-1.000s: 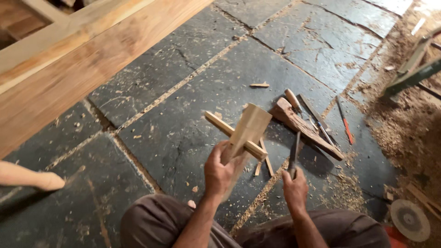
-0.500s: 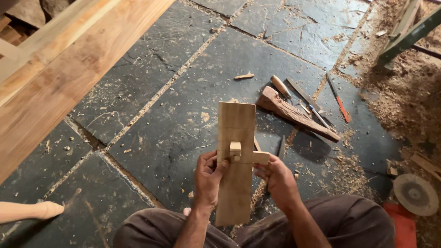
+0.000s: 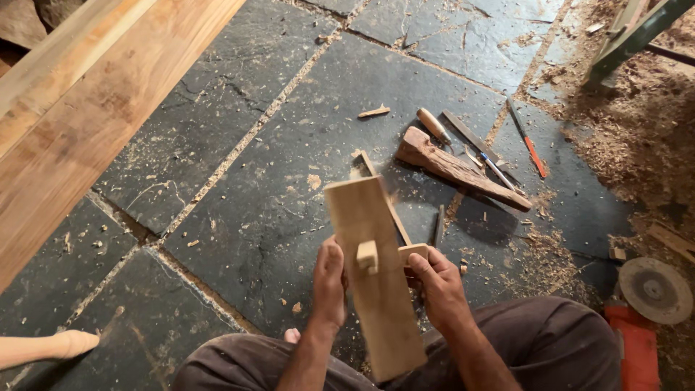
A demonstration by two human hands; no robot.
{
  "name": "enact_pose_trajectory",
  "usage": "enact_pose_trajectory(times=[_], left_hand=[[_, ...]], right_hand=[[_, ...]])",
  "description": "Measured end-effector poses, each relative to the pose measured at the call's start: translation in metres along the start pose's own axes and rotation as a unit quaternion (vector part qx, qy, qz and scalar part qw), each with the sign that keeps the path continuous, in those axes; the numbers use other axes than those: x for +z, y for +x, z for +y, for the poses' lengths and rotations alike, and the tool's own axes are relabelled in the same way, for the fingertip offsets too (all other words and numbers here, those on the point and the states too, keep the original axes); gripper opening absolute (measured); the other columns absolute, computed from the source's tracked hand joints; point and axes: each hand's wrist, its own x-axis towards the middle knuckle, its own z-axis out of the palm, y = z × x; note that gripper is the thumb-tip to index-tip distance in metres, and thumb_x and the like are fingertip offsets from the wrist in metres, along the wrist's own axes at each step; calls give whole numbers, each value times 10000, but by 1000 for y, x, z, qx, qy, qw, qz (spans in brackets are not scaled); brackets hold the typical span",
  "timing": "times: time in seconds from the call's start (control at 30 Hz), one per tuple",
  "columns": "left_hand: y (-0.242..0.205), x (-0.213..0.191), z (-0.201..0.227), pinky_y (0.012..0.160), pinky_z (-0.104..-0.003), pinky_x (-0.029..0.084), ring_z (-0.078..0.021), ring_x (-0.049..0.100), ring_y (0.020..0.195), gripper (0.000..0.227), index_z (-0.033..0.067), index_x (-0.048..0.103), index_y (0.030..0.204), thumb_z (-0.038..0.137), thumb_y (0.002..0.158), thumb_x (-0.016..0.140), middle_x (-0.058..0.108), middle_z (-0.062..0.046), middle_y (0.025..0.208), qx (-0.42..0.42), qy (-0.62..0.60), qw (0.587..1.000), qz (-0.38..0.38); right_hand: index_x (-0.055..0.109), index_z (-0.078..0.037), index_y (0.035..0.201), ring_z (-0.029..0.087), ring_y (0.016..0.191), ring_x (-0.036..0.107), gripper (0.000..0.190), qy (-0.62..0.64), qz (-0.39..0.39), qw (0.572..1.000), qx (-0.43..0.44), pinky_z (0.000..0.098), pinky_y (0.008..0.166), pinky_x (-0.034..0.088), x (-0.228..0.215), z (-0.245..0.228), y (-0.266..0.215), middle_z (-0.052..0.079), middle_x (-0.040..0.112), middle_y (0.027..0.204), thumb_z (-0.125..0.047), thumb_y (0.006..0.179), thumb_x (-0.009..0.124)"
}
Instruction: The person assembles wooden components by inserting dowels and slats into a wooden block by hand, and then uses a handheld power tool to work on the wood.
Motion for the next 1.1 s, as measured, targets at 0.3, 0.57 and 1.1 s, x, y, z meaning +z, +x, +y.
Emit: enact_pose_trajectory(times=[0.3, 0.57, 1.1], left_hand=[[-1, -9, 7, 910, -343, 525, -169, 593, 1030, 463, -19, 492, 1310, 327, 1058, 669, 598, -105, 1175, 132, -105, 985, 32], [-1, 4, 2, 866, -358, 572, -201, 646, 1029, 624, -19, 473, 1367, 405, 950, 662, 628, -120, 1179, 90, -71, 992, 52], [-9, 6, 19, 878, -359, 566, -221, 639, 1060, 642, -40, 450, 1365, 414, 952, 634, 611, -152, 1217, 105, -80, 989, 67]], right_hand=[[698, 12, 1095, 86, 794, 625, 246, -132, 5, 991, 12, 251, 698, 530, 1, 20, 0, 18, 709, 905, -198, 1027, 590], [664, 0, 1258, 94, 811, 636, 338, -165, 49, 985, -23, 257, 725, 546, 9, 14, -2, 26, 726, 943, -194, 982, 642], [535, -101, 1489, 105, 783, 633, 516, -171, 0, 985, 5, 262, 672, 535, 23, 6, -15, 70, 687, 893, -131, 983, 631]])
